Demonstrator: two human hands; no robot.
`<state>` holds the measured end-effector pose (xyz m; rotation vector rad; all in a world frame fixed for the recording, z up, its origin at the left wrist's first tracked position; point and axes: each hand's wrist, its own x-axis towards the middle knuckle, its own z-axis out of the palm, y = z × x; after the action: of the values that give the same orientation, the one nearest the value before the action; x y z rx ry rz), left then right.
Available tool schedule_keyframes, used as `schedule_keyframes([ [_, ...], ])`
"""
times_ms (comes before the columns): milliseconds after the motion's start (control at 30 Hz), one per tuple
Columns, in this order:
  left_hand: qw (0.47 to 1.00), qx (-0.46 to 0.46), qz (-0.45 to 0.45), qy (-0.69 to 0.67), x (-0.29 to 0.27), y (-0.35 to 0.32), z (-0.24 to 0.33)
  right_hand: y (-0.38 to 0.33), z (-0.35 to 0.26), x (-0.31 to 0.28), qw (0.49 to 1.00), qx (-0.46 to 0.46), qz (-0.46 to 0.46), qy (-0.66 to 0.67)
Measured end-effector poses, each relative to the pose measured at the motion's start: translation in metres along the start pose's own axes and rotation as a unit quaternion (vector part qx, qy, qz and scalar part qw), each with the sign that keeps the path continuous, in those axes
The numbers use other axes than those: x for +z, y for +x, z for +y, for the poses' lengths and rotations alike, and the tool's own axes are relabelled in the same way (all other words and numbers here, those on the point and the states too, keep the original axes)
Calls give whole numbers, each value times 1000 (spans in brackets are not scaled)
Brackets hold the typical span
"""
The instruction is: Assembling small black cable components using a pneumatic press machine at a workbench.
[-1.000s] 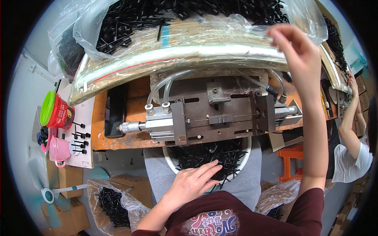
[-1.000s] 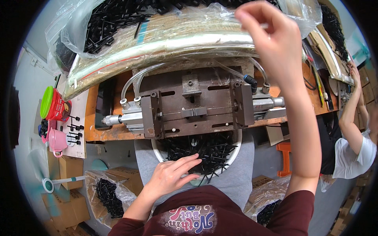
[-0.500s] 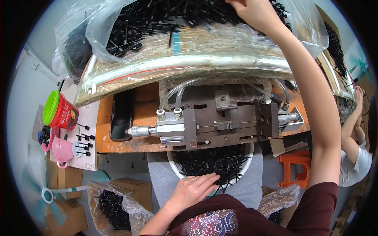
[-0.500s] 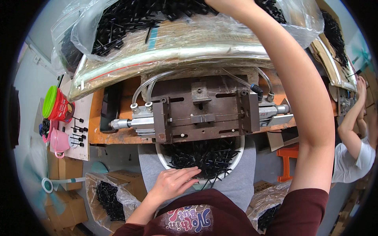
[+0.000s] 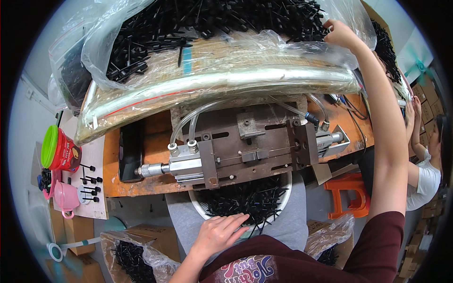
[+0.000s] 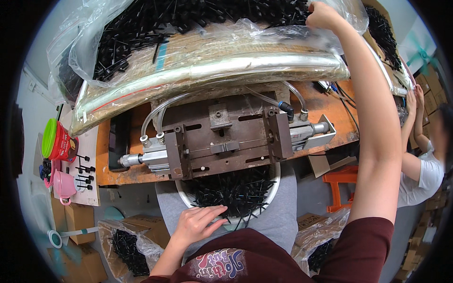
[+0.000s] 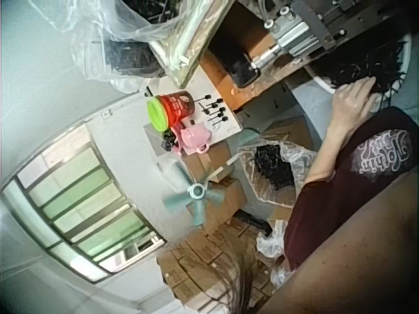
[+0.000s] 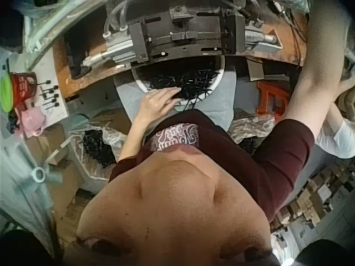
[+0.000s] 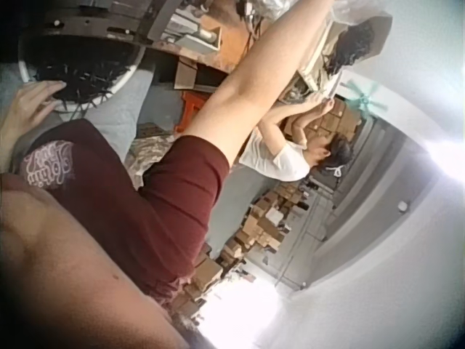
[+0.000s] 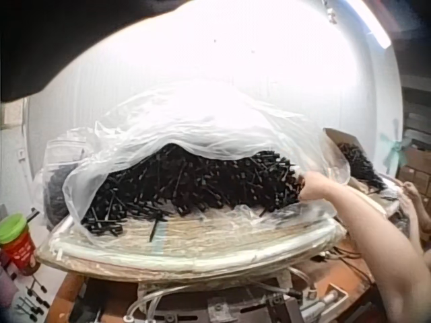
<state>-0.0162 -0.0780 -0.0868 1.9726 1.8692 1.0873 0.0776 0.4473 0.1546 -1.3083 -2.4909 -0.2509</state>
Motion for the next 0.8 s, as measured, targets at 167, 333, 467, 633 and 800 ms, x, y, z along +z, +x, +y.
schedule_keyframes([
  [167,1000,3,-2,0,3,-1,0,0,24,31,974,35,-64,212],
  [333,1000,-18,-16,7,4,-8,-2,-17,-21,21,983,-11,-74,166],
  [467,1000,1,-16,-3,12,-3,-3,-41,-74,10,990,-16,-63,127],
  [633,1000,11,-9,-8,13,5,4,-54,-117,28,989,-58,-7,136],
  [800,1000,1,-16,4,12,-5,4,-68,-156,27,987,-69,-2,146],
])
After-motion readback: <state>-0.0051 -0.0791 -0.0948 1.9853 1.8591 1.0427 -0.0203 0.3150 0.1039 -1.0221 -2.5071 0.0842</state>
